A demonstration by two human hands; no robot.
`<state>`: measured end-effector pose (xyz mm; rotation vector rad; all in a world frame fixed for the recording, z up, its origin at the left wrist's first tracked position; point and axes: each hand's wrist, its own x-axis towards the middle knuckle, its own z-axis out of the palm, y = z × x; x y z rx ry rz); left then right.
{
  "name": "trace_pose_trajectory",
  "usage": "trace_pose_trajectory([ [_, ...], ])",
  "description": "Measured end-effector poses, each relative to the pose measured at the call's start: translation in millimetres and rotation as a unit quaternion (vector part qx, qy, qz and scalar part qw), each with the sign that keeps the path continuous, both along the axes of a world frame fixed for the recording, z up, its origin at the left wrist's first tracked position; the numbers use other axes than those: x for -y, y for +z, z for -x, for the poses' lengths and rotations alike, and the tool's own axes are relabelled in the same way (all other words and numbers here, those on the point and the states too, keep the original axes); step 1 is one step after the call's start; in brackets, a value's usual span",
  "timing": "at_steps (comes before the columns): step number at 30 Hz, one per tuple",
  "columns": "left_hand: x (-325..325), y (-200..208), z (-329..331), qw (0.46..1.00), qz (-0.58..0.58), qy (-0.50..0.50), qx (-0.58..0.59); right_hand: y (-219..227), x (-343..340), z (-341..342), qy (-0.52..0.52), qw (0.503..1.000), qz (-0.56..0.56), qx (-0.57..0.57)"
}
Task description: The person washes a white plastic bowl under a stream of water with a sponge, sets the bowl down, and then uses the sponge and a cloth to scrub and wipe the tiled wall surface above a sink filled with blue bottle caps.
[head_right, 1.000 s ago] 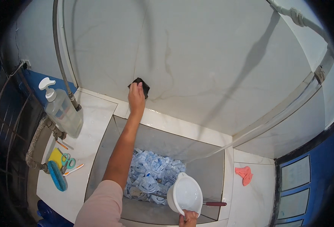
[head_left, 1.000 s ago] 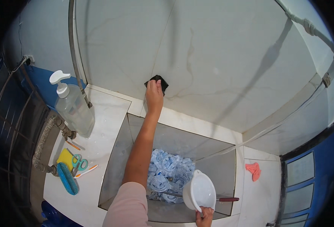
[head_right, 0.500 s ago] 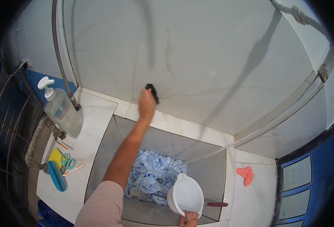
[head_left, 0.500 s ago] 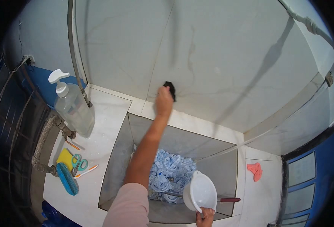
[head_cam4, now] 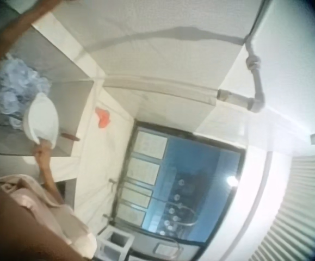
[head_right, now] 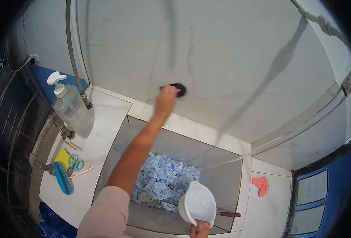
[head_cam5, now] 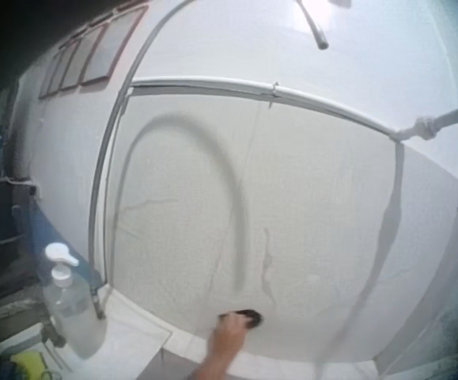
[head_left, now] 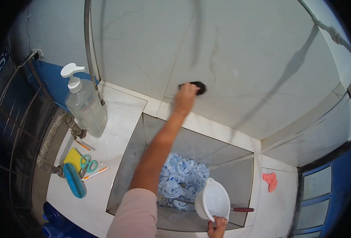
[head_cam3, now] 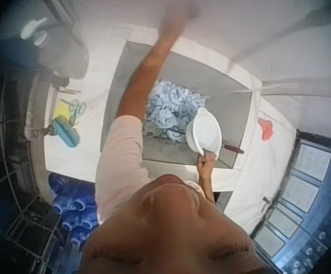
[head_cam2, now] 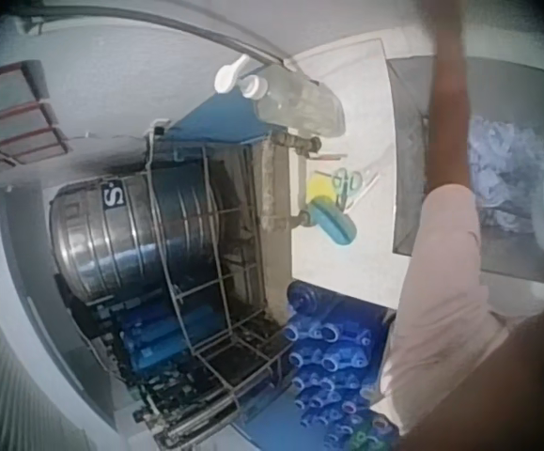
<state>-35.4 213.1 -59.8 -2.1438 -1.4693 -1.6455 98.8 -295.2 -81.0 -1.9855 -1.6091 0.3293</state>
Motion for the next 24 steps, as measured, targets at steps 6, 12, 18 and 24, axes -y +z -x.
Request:
trace_pose_trajectory([
  [6, -7.2, -4.4, 27.6, 0.936, 0.002, 0.104, 0.335, 8.6, -8.3, 13.5, -0.011, 1.000, 0.018, 0.003],
  [12, 5.0, -0.9, 26.0, 0.943, 0.055, 0.027, 0.327, 8.3, -1.7, 4.8, -0.022, 0.999, 0.025, 0.014],
  [18, 18.2, 0.2, -24.0, 0.981, 0.015, -0.021, 0.193, 2.9, -3.3, 5.9, -0.008, 0.999, 0.049, -0.007],
  [24, -1.0, -3.6, 27.5, 0.956, 0.040, -0.010, 0.292, -2.2, -6.7, 1.0, 0.004, 1.000, 0.021, 0.015],
])
